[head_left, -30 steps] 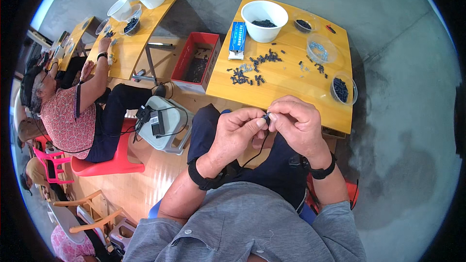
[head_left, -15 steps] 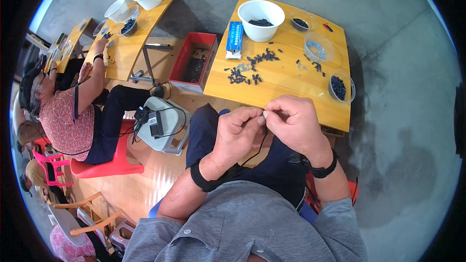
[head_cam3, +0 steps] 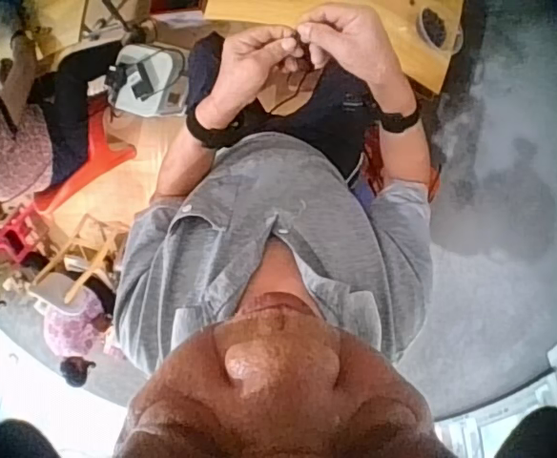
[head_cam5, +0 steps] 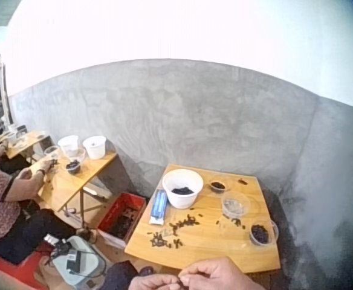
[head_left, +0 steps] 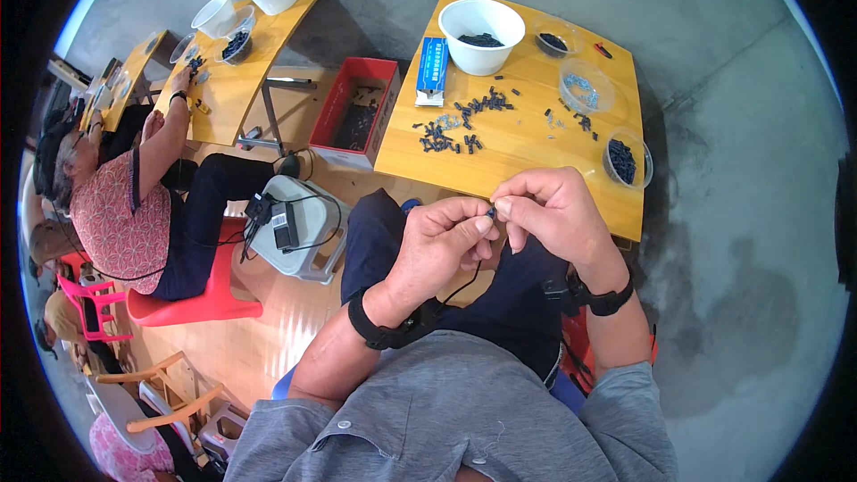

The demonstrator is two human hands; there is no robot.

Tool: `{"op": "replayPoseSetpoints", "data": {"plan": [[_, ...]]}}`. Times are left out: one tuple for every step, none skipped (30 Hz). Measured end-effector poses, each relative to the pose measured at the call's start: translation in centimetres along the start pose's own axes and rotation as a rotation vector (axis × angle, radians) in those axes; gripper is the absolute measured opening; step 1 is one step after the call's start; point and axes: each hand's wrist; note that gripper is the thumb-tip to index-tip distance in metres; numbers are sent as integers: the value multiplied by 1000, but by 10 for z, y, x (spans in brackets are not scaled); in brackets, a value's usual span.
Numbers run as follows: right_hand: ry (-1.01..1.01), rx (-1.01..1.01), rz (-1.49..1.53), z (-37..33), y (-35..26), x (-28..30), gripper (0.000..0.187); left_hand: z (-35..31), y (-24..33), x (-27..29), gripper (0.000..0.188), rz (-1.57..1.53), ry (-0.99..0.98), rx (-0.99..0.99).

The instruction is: Assembling small black plastic components at a workshop table.

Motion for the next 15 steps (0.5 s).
{"op": "replayPoseSetpoints", "data": {"plan": [[-28,19,29,1,1,2,11,0,-1,0,9,0,0,1],[-56,39,58,2,2,2,11,1,-2,0,9,-26,-15,0],[-55,38,58,2,4,3,11,1,-2,0,9,-54,-30,1],[-62,47,68,3,5,3,11,1,-3,1,9,-54,-30,2],[-70,56,78,3,7,3,12,1,-3,2,9,-38,-34,0],[-69,55,78,3,7,2,12,1,-3,2,10,-23,-38,-1],[-60,40,88,3,8,1,12,1,-2,2,10,-22,-38,1],[-50,26,97,3,8,0,12,1,-2,2,10,-19,-35,5],[-50,26,98,3,8,0,12,1,-2,3,10,-16,-32,9],[-45,23,88,4,9,0,11,1,-2,2,10,-16,-31,10],[-41,21,78,4,9,-1,10,2,-3,2,10,-17,-18,6],[-40,21,79,4,10,-1,10,2,-3,2,10,-19,-5,1],[-37,14,63,4,11,-1,11,2,-4,2,10,-19,-5,2],[-34,7,47,4,12,-2,12,3,-5,2,10,-17,2,5],[-33,6,47,4,12,-2,12,4,-6,2,10,-15,9,9]]}}
Point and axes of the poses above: each hand's wrist, its own z-axis towards the middle knuckle, its own x-axis out of the back of the hand, y = z × x, and after that the axes turned 5 degrees about x, right-handed
